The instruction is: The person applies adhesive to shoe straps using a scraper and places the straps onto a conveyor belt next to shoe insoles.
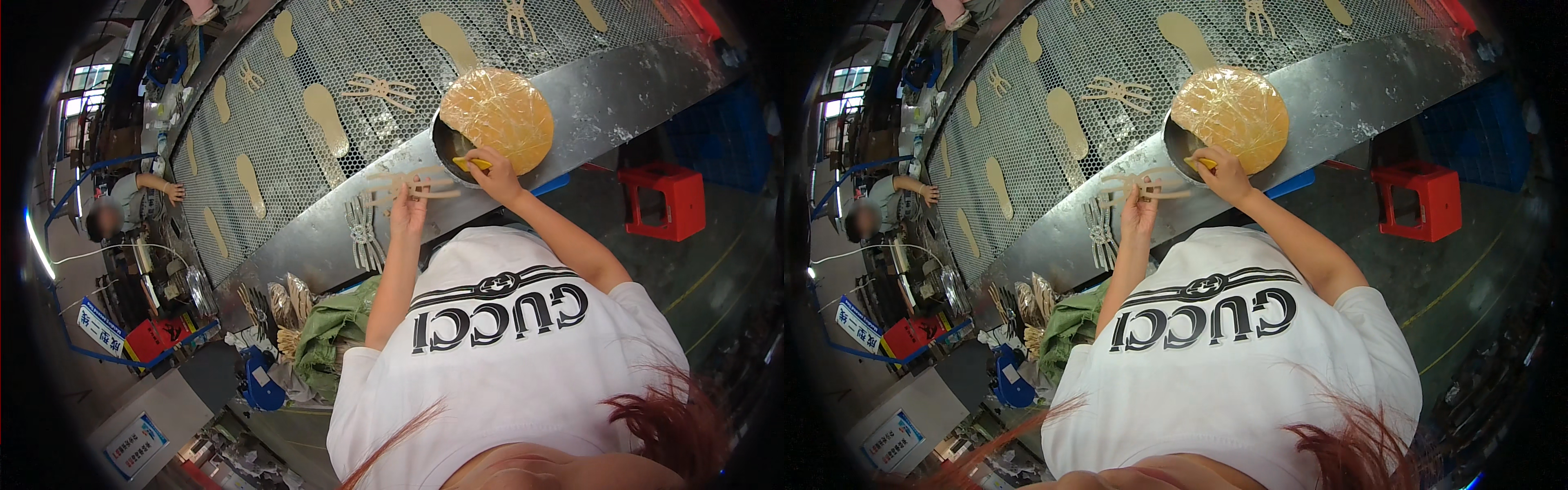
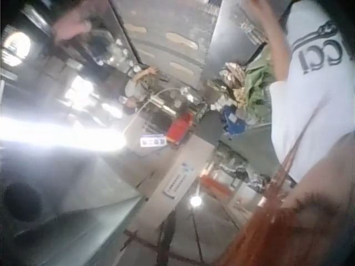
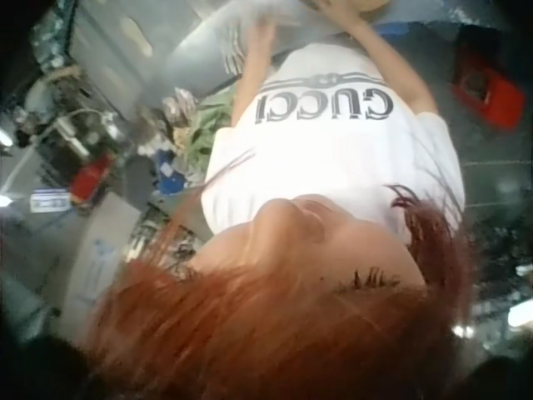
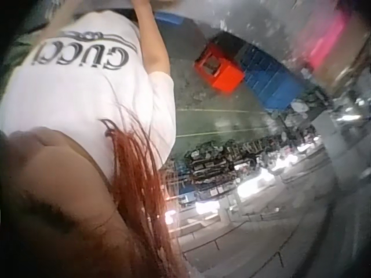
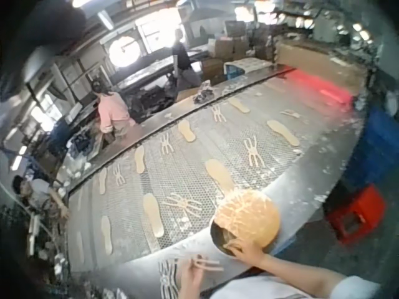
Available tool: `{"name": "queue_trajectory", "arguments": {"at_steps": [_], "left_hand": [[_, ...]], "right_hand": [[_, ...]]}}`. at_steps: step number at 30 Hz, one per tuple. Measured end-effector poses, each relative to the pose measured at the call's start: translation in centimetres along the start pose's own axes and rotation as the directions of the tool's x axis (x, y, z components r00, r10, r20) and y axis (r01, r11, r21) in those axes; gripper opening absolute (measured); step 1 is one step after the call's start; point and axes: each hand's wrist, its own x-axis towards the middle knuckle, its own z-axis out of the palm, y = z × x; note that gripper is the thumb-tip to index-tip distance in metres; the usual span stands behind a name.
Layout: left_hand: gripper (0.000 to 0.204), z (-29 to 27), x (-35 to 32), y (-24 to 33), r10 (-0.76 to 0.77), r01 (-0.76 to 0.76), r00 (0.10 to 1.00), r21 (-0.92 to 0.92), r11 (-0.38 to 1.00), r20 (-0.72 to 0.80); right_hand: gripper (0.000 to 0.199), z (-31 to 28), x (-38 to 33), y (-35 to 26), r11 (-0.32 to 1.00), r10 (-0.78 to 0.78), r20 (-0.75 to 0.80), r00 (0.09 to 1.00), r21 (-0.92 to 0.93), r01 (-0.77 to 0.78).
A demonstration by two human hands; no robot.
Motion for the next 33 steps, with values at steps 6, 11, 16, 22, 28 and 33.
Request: {"name": "queue_trajectory", "arguments": {"at_steps": [6,11,16,22,28,33], "left_hand": [[0.025,-0.8,0.3,-0.6,0.011,-0.004,0.999,0.128,0.992,-0.052],[0.02,-1.4,0.2,0.5,0.021,0.031,0.977,0.24,0.97,-0.213],[0.016,-2.1,-1.0,2.9,0.089,-0.059,0.989,0.236,0.97,-0.12],[0.02,-1.7,-1.5,2.7,0.069,-0.031,0.983,0.212,0.977,-0.172],[0.023,-2.4,-0.4,2.0,-0.025,0.084,0.962,0.207,0.975,-0.271],[0.023,-2.3,-0.8,3.0,-0.017,0.082,0.968,0.252,0.964,-0.251]], "right_hand": [[0.011,2.0,0.8,-1.3,0.997,-0.054,-0.105,0.993,0.052,0.059],[0.012,3.5,0.7,-0.7,0.998,-0.038,-0.012,0.999,0.058,0.039],[0.011,3.9,0.5,-0.5,0.996,-0.082,0.009,0.997,0.041,0.082],[0.01,4.0,0.3,-1.4,0.995,-0.078,-0.072,0.994,0.061,0.082],[0.01,4.9,0.3,-2.3,0.989,-0.058,-0.072,0.996,0.129,0.067],[0.01,5.6,-0.3,-0.2,0.995,-0.034,-0.033,0.999,0.096,0.037]]}}
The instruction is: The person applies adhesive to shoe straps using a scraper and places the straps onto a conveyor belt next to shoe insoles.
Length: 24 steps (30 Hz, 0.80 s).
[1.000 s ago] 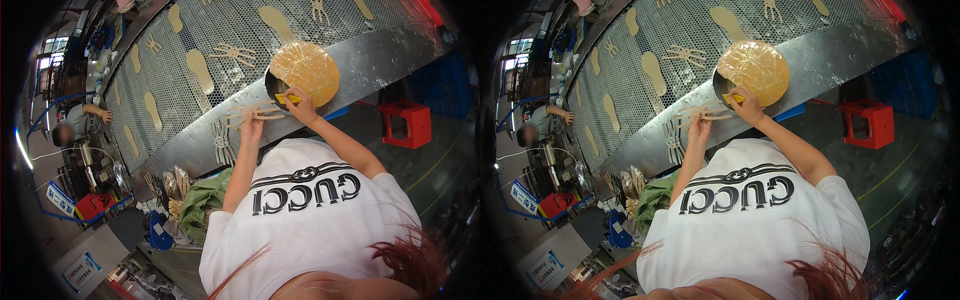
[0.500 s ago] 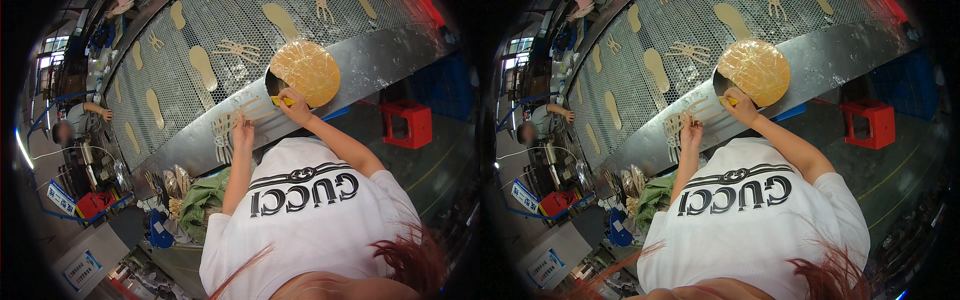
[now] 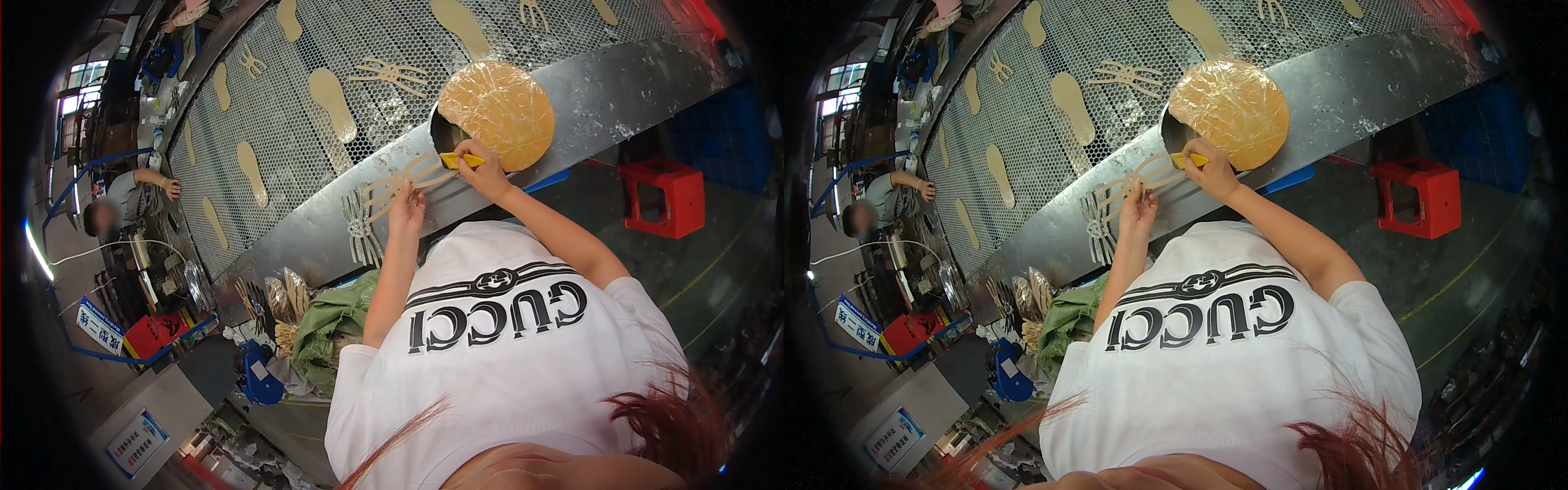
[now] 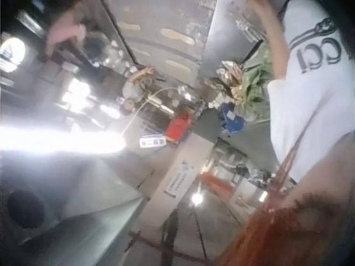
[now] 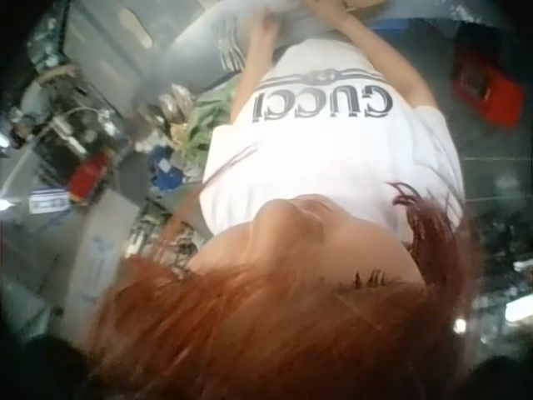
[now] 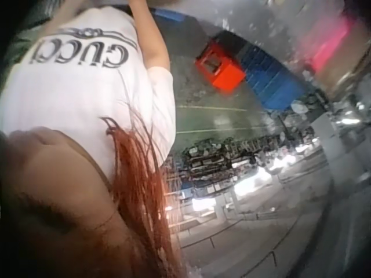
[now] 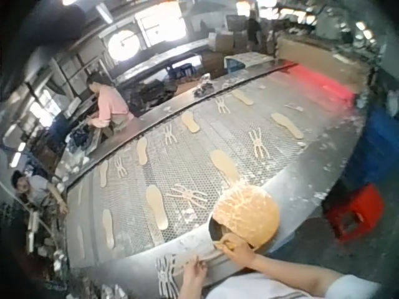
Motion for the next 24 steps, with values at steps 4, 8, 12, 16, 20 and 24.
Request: {"name": "queue_trajectory", "arguments": {"at_steps": [4,8,12,16,20,24], "left_hand": [[0.013,-0.7,-0.2,1.2,0.068,-0.068,0.998,-0.068,0.995,0.004],[0.013,-1.4,0.4,1.8,0.065,-0.062,0.998,-0.144,0.988,0.017],[0.011,-1.1,0.5,1.1,0.044,-0.046,0.999,-0.131,0.99,-0.023],[0.009,-0.9,0.7,1.1,0.006,-0.018,0.996,-0.139,0.99,-0.088],[0.016,-1.3,0.9,1.4,0.01,-0.019,0.998,-0.129,0.991,-0.069],[0.014,-1.7,0.9,1.4,0.01,-0.025,0.994,-0.14,0.99,-0.11]], "right_hand": [[0.008,-0.2,-0.5,1.2,0.981,0.183,0.015,0.983,0.06,-0.184],[0.009,0.2,-0.3,0.3,0.834,0.448,0.035,0.893,0.342,-0.432],[0.008,1.1,-0.1,-1.4,0.858,0.368,0.086,0.926,0.352,-0.374],[0.008,1.9,-1.0,1.0,0.932,0.248,0.096,0.964,0.248,-0.265],[0.008,1.7,-1.2,1.5,0.941,0.267,0.075,0.961,0.193,-0.277],[0.01,1.0,-1.2,1.5,0.9,0.339,0.146,0.929,0.238,-0.366]]}}
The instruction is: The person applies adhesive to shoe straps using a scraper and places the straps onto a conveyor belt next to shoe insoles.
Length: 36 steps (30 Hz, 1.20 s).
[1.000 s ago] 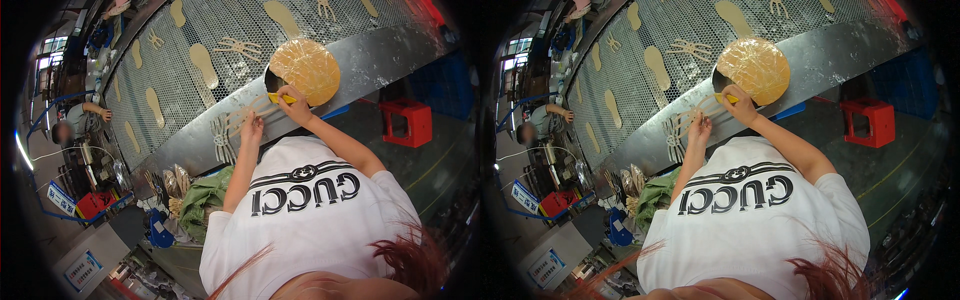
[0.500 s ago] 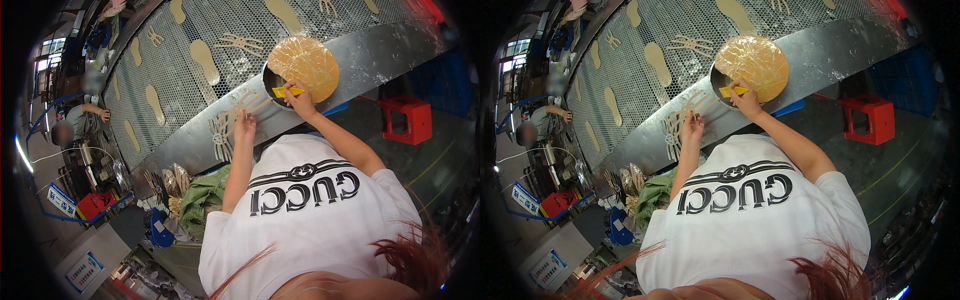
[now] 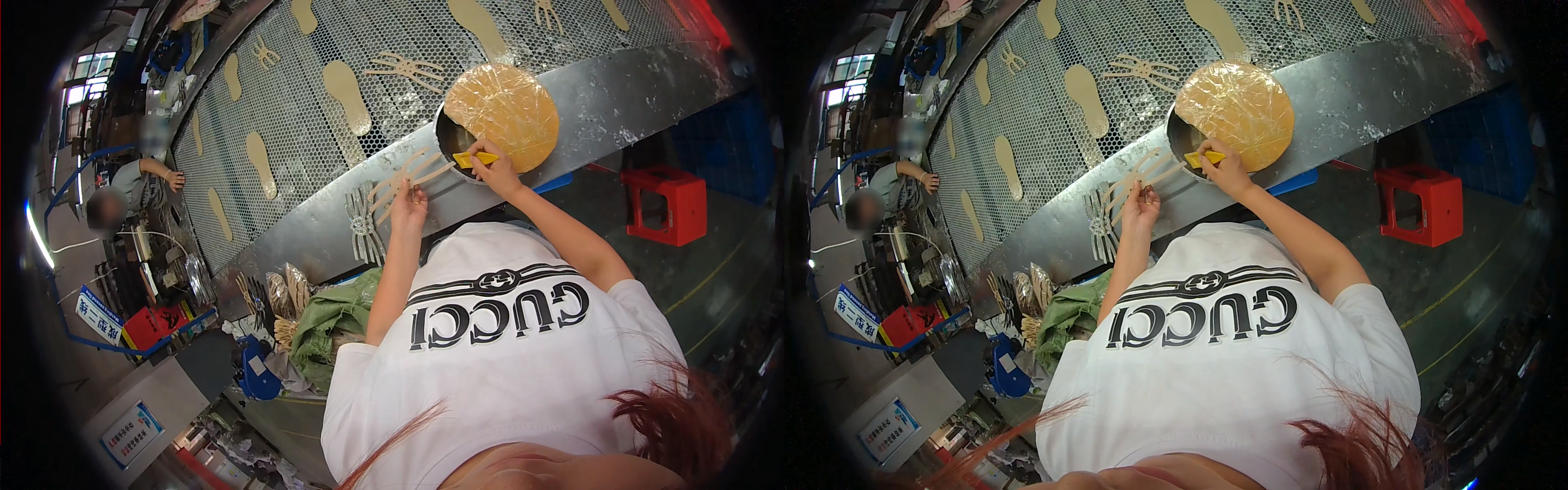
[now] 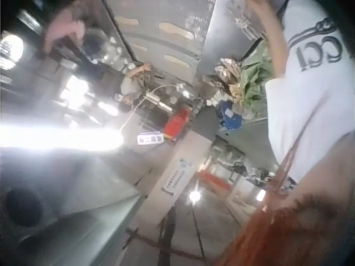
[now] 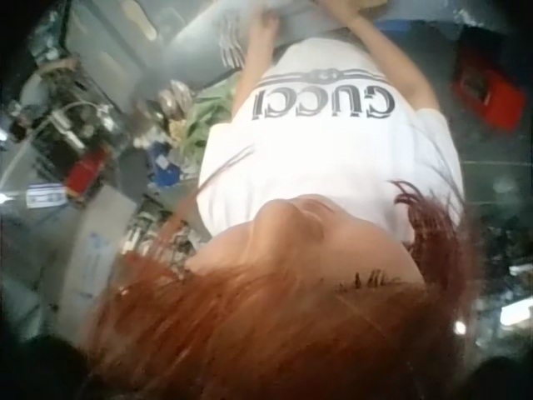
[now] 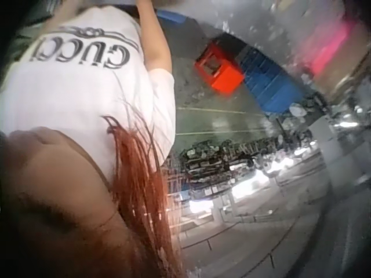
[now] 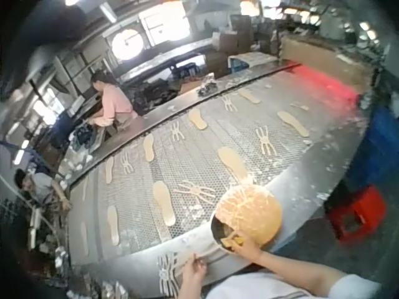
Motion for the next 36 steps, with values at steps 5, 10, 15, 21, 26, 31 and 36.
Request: {"name": "queue_trajectory", "arguments": {"at_steps": [5,10,15,21,26,31,36], "left_hand": [[0.009,-0.1,0.9,1.0,0.044,-0.045,0.997,0.008,0.999,0.066],[0.009,2.1,0.1,5.9,0.253,-0.262,0.963,0.105,0.959,0.091],[0.019,6.6,1.3,14.3,0.502,-0.54,0.839,0.211,0.815,0.209],[0.042,0.3,9.3,21.2,0.774,-0.431,0.603,0.739,0.518,-0.191],[0.038,1.2,1.7,9.9,0.805,-0.258,0.493,0.939,-0.228,0.331],[0.053,-2.2,-2.2,3.6,0.609,-0.308,0.483,0.773,-0.554,0.629],[0.07,-3.2,-2.9,1.6,0.374,-0.286,0.62,0.643,-0.711,0.69]], "right_hand": [[0.009,-0.6,0.2,0.4,0.994,-0.049,-0.05,0.998,-0.104,0.043],[0.007,-1.6,-0.7,-2.5,0.939,-0.205,-0.063,0.977,-0.295,0.178],[0.009,-2.6,-1.6,-2.3,0.989,0.037,-0.023,0.999,-0.146,-0.04],[0.008,-1.6,-2.3,-4.7,0.989,0.133,0.082,0.988,-0.069,-0.127],[0.01,-3.0,-2.0,-3.7,0.993,0.118,0.029,0.993,-0.024,-0.118],[0.011,-2.9,-1.1,-3.4,0.984,0.157,0.086,0.984,0.071,-0.164],[0.013,-2.6,-0.7,-3.1,0.981,0.172,0.13,0.976,0.063,-0.182]]}}
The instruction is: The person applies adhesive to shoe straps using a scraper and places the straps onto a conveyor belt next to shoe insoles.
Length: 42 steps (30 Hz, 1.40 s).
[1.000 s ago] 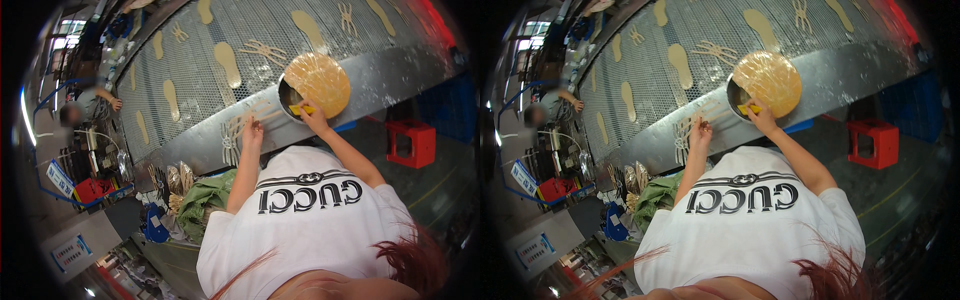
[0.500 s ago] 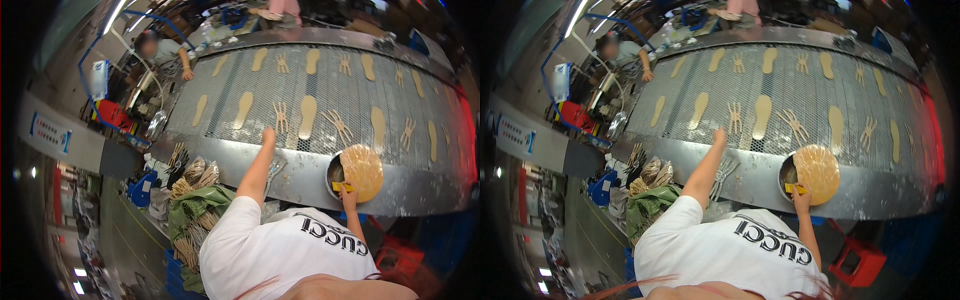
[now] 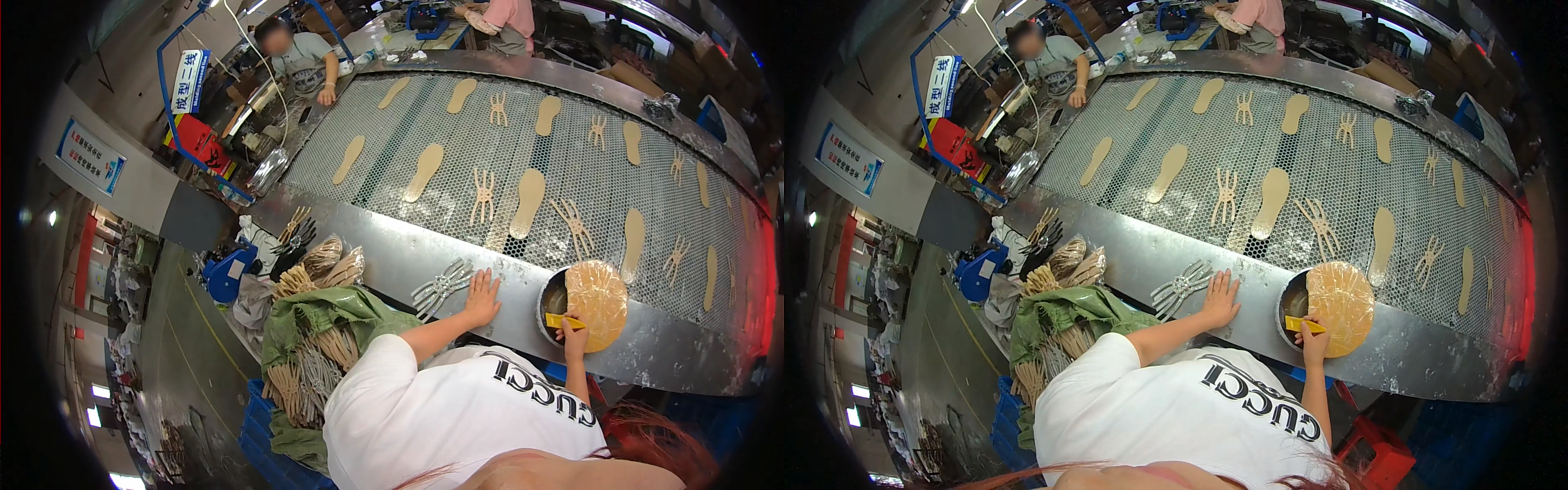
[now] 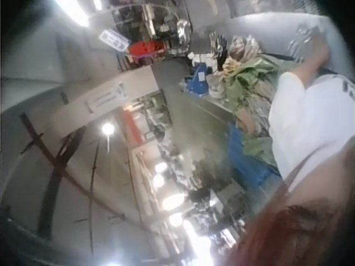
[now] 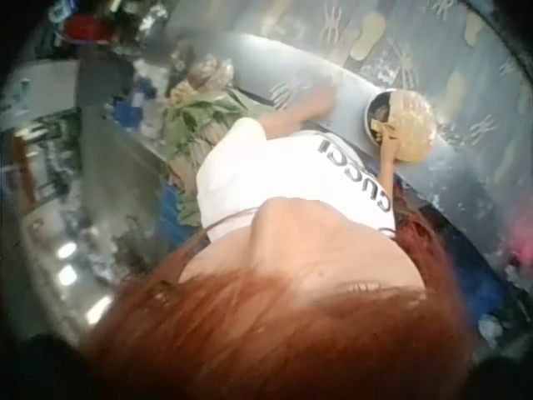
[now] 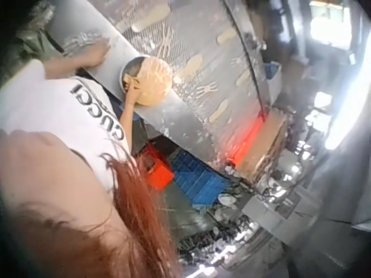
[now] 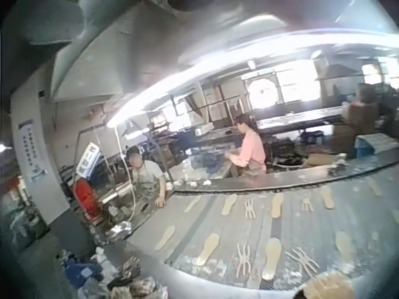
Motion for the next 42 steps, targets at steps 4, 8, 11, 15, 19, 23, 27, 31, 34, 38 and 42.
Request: {"name": "queue_trajectory", "arguments": {"at_steps": [4,8,11,15,19,23,27,31,34,38,42], "left_hand": [[0.078,0.3,1.0,0.3,-0.034,0.03,0.989,0.029,0.999,0.141],[0.087,-0.4,1.5,0.4,-0.078,0.07,0.941,0.037,0.997,0.329],[0.09,-0.3,1.2,1.1,-0.064,0.06,0.937,0.023,0.998,0.343],[0.095,-2.3,1.4,1.8,-0.029,0.024,0.922,0.018,1.0,0.386],[0.097,1.6,0.5,-1.2,-0.103,0.079,0.942,0.088,0.993,0.321],[0.097,1.9,1.0,-0.6,-0.011,0.018,0.951,-0.021,1.0,0.307],[0.096,0.4,1.8,-0.7,-0.046,0.045,0.931,0.013,0.999,0.361],[0.094,0.7,1.6,-0.8,-0.039,0.038,0.941,0.011,0.999,0.337],[0.088,-1.5,1.1,-0.2,-0.029,0.038,0.95,-0.025,0.999,0.312],[0.086,-2.5,0.3,-2.2,0.039,-0.022,0.994,-0.173,0.985,0.099],[0.076,-9.5,-1.6,-1.6,-0.249,0.237,0.968,0.182,0.954,0.041]], "right_hand": [[0.014,0.1,0.2,0.2,1.0,0.004,-0.013,1.0,0.028,-0.004],[0.014,0.2,0.2,0.1,0.999,-0.01,-0.017,1.0,0.035,0.01],[0.016,-0.6,-0.5,0.1,0.997,-0.013,-0.019,1.0,0.074,0.014],[0.018,-0.9,-1.1,0.2,0.994,0.085,-0.084,0.993,0.082,-0.078],[0.021,0.2,-0.3,0.2,0.988,0.133,0.059,0.989,0.07,-0.137],[0.019,-1.2,-0.5,0.2,0.984,0.16,-0.003,0.987,0.073,-0.16],[0.018,-0.5,0.4,0.6,0.973,0.06,0.011,0.998,0.224,-0.061],[0.018,-0.6,0.1,0.0,0.975,0.085,0.055,0.995,0.199,-0.095],[0.018,-0.7,-0.2,-0.4,0.976,0.133,0.058,0.989,0.166,-0.141],[0.018,-0.7,-0.1,0.6,0.978,0.082,0.078,0.994,0.186,-0.095],[0.017,-0.6,-0.1,0.9,0.968,0.087,0.089,0.992,0.227,-0.106]]}}
